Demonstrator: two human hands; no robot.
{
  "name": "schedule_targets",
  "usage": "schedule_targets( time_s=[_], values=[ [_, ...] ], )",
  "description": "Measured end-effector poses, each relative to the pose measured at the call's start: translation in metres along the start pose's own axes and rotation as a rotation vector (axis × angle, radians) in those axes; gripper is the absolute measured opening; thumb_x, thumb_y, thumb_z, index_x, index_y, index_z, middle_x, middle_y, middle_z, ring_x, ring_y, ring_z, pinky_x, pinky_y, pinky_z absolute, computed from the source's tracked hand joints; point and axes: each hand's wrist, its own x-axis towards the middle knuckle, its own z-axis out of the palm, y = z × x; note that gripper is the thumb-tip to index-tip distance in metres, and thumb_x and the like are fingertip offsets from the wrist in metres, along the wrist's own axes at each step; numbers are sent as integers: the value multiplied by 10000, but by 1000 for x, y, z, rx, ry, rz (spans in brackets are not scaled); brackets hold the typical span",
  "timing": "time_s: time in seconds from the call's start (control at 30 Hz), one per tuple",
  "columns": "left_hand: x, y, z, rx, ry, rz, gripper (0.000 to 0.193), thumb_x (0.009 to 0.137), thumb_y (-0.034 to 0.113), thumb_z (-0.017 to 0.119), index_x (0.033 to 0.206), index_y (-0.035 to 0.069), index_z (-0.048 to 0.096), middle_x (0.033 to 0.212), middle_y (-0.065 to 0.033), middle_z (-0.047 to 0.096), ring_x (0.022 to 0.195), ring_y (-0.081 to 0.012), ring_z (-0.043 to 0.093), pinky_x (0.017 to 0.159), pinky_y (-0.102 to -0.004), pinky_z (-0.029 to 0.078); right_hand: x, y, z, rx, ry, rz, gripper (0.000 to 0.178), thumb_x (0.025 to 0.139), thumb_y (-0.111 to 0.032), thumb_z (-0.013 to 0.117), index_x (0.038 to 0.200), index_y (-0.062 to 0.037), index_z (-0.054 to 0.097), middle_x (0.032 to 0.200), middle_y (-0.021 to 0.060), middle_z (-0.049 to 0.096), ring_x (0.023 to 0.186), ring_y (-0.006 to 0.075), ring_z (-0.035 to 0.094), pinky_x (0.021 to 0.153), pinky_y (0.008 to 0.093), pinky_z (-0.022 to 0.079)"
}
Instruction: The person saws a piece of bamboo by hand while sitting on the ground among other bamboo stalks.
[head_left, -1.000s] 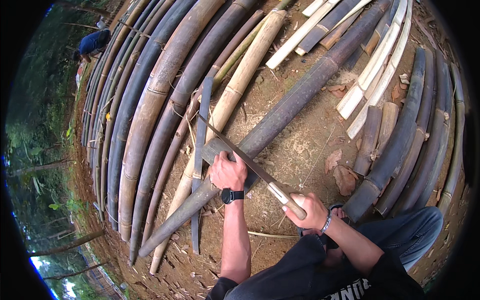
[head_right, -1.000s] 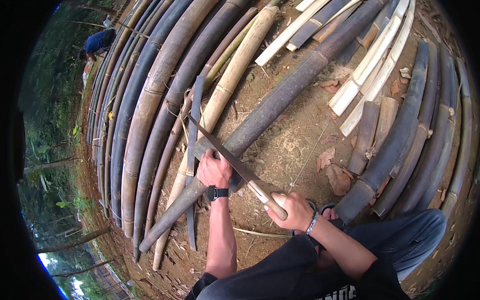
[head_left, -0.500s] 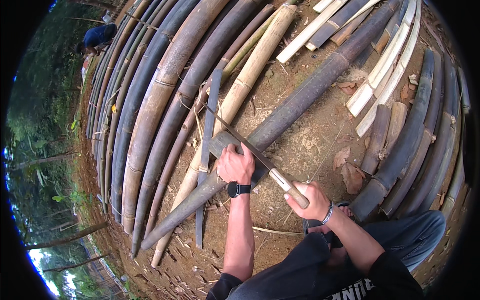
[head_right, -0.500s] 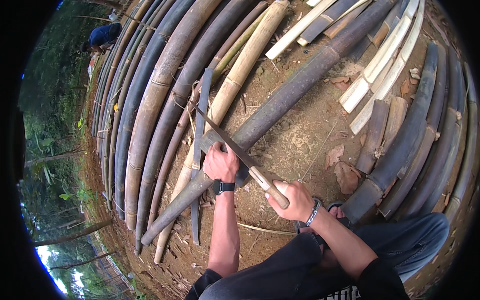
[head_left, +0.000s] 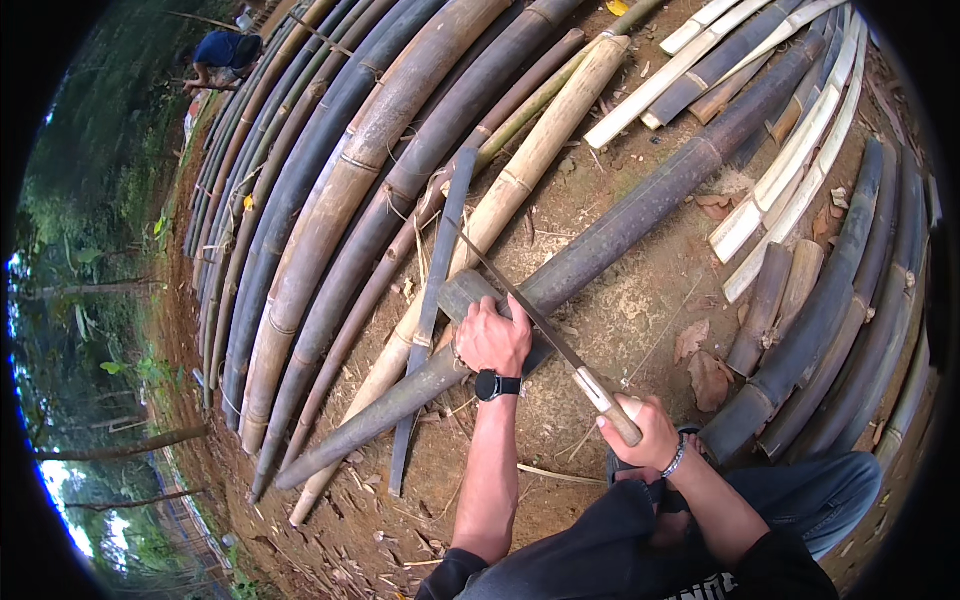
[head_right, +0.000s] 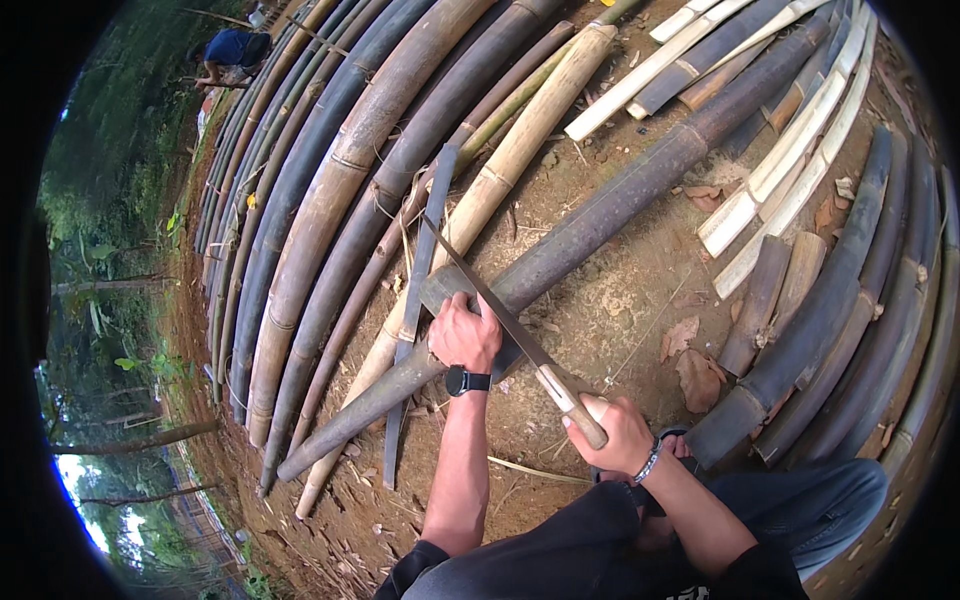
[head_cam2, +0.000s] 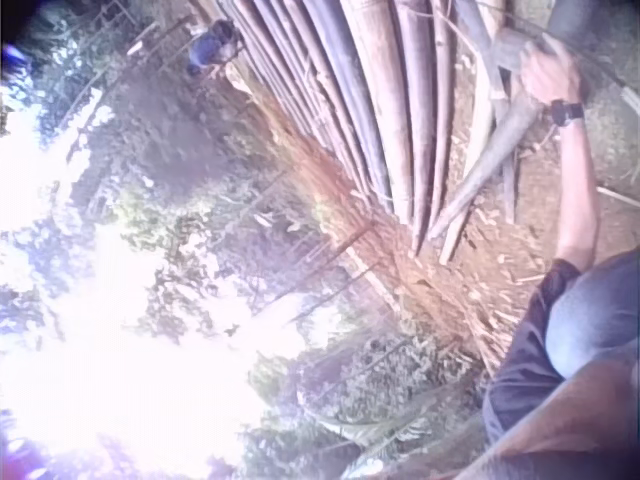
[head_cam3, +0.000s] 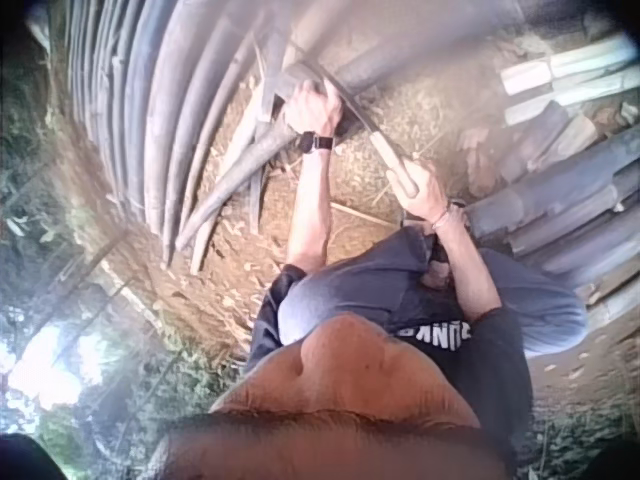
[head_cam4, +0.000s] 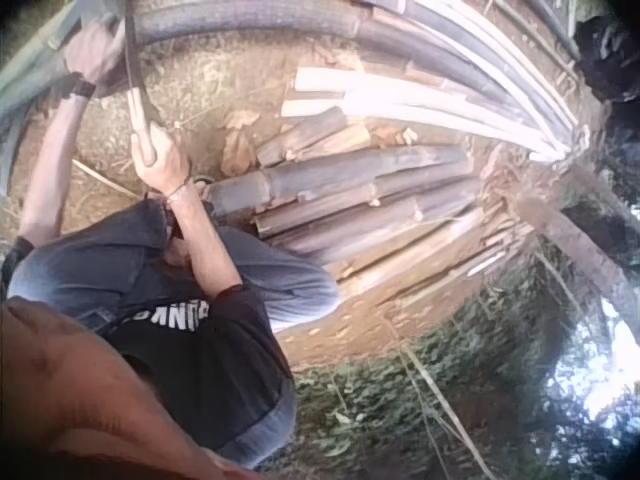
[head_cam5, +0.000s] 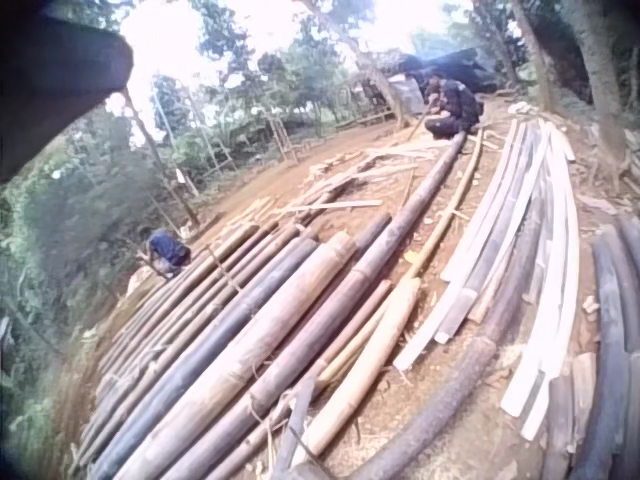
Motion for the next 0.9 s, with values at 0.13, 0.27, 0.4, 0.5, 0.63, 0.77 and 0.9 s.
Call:
schedule_targets(
  time_s=[0.13, 0.27, 0.4, 0.5, 0.63, 0.77, 0.9],
  values=[
    [0, 0, 1, -3, 2, 8, 433, 906, 449, 575, 844, 39, 704, 891, -193, 703, 826, -400, 687, 802, -486, 527, 12, 0, 7, -49, -44, 77, 177, 848, -163, 723, 824, -9, 640, 609, 194, 609, 565, 376, 654, 517, 440, 502],
    [-2, -1, 3, -36, 41, 12, 432, 903, 444, 576, 832, 37, 702, 887, -195, 702, 831, -397, 687, 812, -485, 523, -7, -4, 2, -31, 7, 10, 187, 853, -163, 721, 807, -12, 621, 601, 197, 596, 559, 395, 637, 509, 447, 490],
    [-1, 1, 0, -19, -10, 9, 427, 902, 440, 577, 840, 36, 702, 891, -197, 701, 843, -396, 684, 819, -491, 520, 15, 1, 1, -91, -63, 25, 172, 852, -164, 720, 849, -6, 652, 621, 200, 620, 584, 384, 662, 526, 437, 515],
    [-3, 0, -2, 23, 11, 13, 421, 903, 433, 577, 849, 35, 703, 896, -190, 701, 849, -394, 684, 825, -492, 517, 1, -8, -1, -31, -46, 52, 168, 853, -155, 718, 831, -9, 639, 623, 202, 615, 594, 398, 657, 536, 445, 520],
    [-3, 3, 0, -28, -10, -8, 423, 905, 432, 578, 870, 32, 710, 903, -192, 700, 863, -393, 686, 835, -487, 517, 8, -6, 3, -23, -5, 37, 163, 863, -144, 707, 812, -16, 621, 619, 187, 614, 591, 404, 649, 543, 449, 513],
    [-1, -3, 0, -5, -20, 8, 455, 925, 462, 544, 910, 48, 731, 920, -188, 709, 868, -406, 683, 828, -491, 517, 15, -11, 0, -47, -37, 31, 148, 860, -140, 707, 829, -15, 634, 629, 190, 624, 580, 413, 645, 541, 461, 515],
    [-4, -2, 2, -2, 23, 22, 461, 931, 465, 529, 900, 53, 734, 918, -185, 712, 861, -413, 678, 816, -494, 517, -19, -1, 3, -59, -14, 39, 189, 844, -161, 729, 891, 13, 670, 643, 204, 641, 602, 414, 665, 549, 450, 538]
  ],
)
